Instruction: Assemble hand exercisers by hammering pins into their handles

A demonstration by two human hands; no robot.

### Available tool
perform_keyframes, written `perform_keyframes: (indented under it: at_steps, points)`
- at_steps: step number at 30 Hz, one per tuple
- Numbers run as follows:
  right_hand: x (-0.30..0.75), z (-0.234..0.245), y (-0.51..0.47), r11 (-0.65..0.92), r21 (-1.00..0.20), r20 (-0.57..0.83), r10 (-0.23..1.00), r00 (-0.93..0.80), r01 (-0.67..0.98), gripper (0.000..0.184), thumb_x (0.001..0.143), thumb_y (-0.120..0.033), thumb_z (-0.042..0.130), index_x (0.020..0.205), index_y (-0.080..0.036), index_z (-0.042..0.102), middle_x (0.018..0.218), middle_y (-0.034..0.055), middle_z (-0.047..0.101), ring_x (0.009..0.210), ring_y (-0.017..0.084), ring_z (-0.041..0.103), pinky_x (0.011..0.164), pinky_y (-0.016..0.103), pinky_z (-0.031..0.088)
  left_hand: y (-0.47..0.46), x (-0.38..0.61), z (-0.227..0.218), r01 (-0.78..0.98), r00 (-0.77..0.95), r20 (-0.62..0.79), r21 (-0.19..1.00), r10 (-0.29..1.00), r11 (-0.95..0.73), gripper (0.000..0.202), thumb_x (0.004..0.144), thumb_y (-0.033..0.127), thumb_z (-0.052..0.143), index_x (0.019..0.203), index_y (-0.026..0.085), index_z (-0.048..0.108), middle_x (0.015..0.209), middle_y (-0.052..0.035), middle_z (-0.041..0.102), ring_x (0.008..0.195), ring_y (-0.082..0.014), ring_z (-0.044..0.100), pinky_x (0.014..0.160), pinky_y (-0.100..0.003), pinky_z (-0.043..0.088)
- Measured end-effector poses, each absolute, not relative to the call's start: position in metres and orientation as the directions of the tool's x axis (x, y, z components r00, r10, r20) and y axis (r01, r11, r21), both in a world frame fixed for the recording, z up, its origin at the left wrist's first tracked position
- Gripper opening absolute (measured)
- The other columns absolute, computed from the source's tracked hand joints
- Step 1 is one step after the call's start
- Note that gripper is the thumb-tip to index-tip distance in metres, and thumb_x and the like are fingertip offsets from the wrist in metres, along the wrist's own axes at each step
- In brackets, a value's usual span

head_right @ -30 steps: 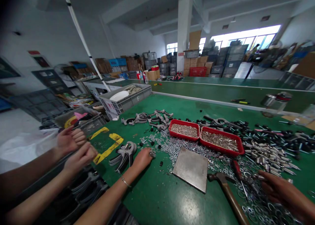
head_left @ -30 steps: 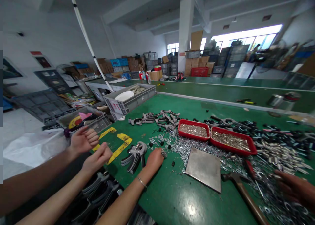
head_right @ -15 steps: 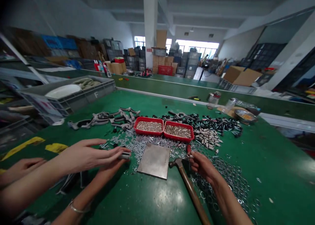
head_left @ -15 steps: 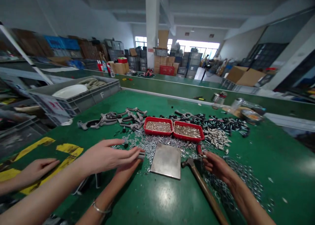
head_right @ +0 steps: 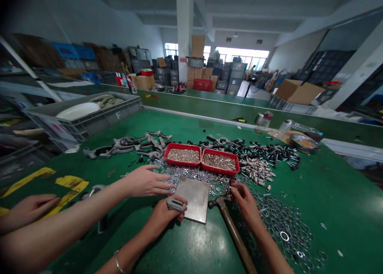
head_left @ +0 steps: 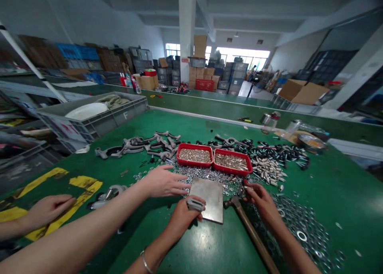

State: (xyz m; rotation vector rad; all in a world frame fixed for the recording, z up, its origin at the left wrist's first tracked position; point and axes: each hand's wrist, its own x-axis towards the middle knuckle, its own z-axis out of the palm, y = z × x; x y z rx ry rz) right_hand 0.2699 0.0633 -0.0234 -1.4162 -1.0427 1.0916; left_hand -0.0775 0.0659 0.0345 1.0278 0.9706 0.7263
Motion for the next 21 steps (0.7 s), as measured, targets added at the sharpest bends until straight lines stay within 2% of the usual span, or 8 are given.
perform_keyframes:
  at_steps: [2, 4, 7, 9, 11, 13, 18, 21]
  points:
    - [0.264, -0.03, 0.064, -0.132, -0.99, -0.14, 0.958, 0.252, -0.049, 0.045, 0.065, -0.055, 0.077, 0.095, -0.026, 0.062, 0.085, -0.0003, 0.066, 0.074, 0.018, 0.063, 0.076, 0.036, 0.057, 0.043, -0.042, 0.003, 0.062, 0.271, -0.314, 0.949, 0.91, 0.309, 0.035, 0.075, 0.03, 0.055, 0.093, 0.003, 0.069, 0.062, -0.0023, 0.066, 0.058, -0.0172, 0.065, 0.05, -0.023, 0.051]
    - [0.26, -0.033, 0.065, -0.156, -0.982, -0.179, 0.943, 0.282, -0.103, 0.047, 0.062, -0.058, 0.078, 0.091, -0.026, 0.06, 0.078, -0.0012, 0.065, 0.069, 0.016, 0.062, 0.074, 0.035, 0.058, 0.027, -0.016, -0.021, 0.01, 0.184, -0.252, 0.967, 0.95, 0.255, 0.027, 0.07, 0.027, 0.065, 0.091, 0.01, 0.069, 0.06, -0.0027, 0.066, 0.054, -0.0149, 0.062, 0.054, -0.021, 0.05]
    - [0.263, -0.031, 0.066, -0.2, -0.974, -0.222, 0.925, 0.308, -0.101, 0.042, 0.065, -0.055, 0.078, 0.087, -0.024, 0.061, 0.064, -0.0037, 0.06, 0.054, 0.013, 0.055, 0.054, 0.027, 0.052, 0.022, -0.008, -0.031, -0.091, 0.188, -0.209, 0.969, 0.96, 0.229, 0.025, 0.067, 0.029, 0.072, 0.085, 0.013, 0.067, 0.058, -0.004, 0.066, 0.052, -0.0169, 0.061, 0.054, -0.024, 0.049]
    - [0.27, -0.027, 0.068, -0.242, -0.968, -0.25, 0.917, 0.311, -0.066, 0.036, 0.066, -0.048, 0.081, 0.082, -0.022, 0.062, 0.056, -0.0058, 0.055, 0.045, 0.01, 0.047, 0.04, 0.02, 0.038, 0.027, -0.016, -0.026, -0.123, 0.217, -0.236, 0.956, 0.947, 0.266, 0.026, 0.069, 0.032, 0.071, 0.087, 0.014, 0.067, 0.063, -0.0057, 0.068, 0.058, -0.0196, 0.065, 0.058, -0.028, 0.05]
    - [0.28, -0.023, 0.071, -0.306, -0.949, -0.314, 0.907, 0.279, -0.074, 0.033, 0.064, -0.038, 0.085, 0.075, -0.021, 0.059, 0.05, -0.0074, 0.051, 0.041, 0.007, 0.041, 0.035, 0.017, 0.025, 0.029, -0.023, -0.019, -0.153, 0.215, -0.254, 0.945, 0.943, 0.289, 0.03, 0.075, 0.036, 0.066, 0.097, 0.015, 0.066, 0.078, -0.0086, 0.072, 0.074, -0.0227, 0.07, 0.067, -0.034, 0.052]
    - [0.289, -0.021, 0.075, -0.38, -0.915, -0.402, 0.893, 0.205, -0.137, 0.033, 0.067, -0.035, 0.085, 0.07, -0.02, 0.056, 0.047, -0.008, 0.047, 0.039, 0.006, 0.038, 0.033, 0.015, 0.02, 0.027, -0.023, -0.017, -0.17, 0.207, -0.265, 0.938, 0.942, 0.301, 0.032, 0.078, 0.036, 0.063, 0.103, 0.017, 0.065, 0.091, -0.0093, 0.072, 0.085, -0.0241, 0.07, 0.074, -0.039, 0.053]
    - [0.298, -0.017, 0.083, -0.483, -0.793, -0.501, 0.864, -0.052, -0.372, 0.025, 0.086, -0.029, 0.067, 0.073, -0.021, 0.048, 0.053, -0.0095, 0.037, 0.036, 0.003, 0.029, 0.03, 0.01, 0.023, 0.014, 0.001, -0.024, -0.165, 0.247, -0.322, 0.915, 0.914, 0.367, 0.024, 0.062, 0.029, 0.075, 0.08, 0.014, 0.068, 0.06, -0.0037, 0.066, 0.051, -0.0167, 0.061, 0.053, -0.029, 0.05]
    - [0.294, -0.015, 0.089, -0.461, -0.75, -0.469, 0.876, -0.109, -0.474, 0.022, 0.091, -0.022, 0.059, 0.075, -0.022, 0.044, 0.057, -0.0089, 0.036, 0.039, 0.003, 0.031, 0.031, 0.006, 0.028, 0.027, 0.008, -0.023, -0.283, 0.186, -0.322, 0.887, 0.928, 0.365, 0.031, 0.063, 0.03, 0.076, 0.086, 0.012, 0.067, 0.066, -0.004, 0.067, 0.052, -0.0132, 0.061, 0.053, -0.025, 0.05]
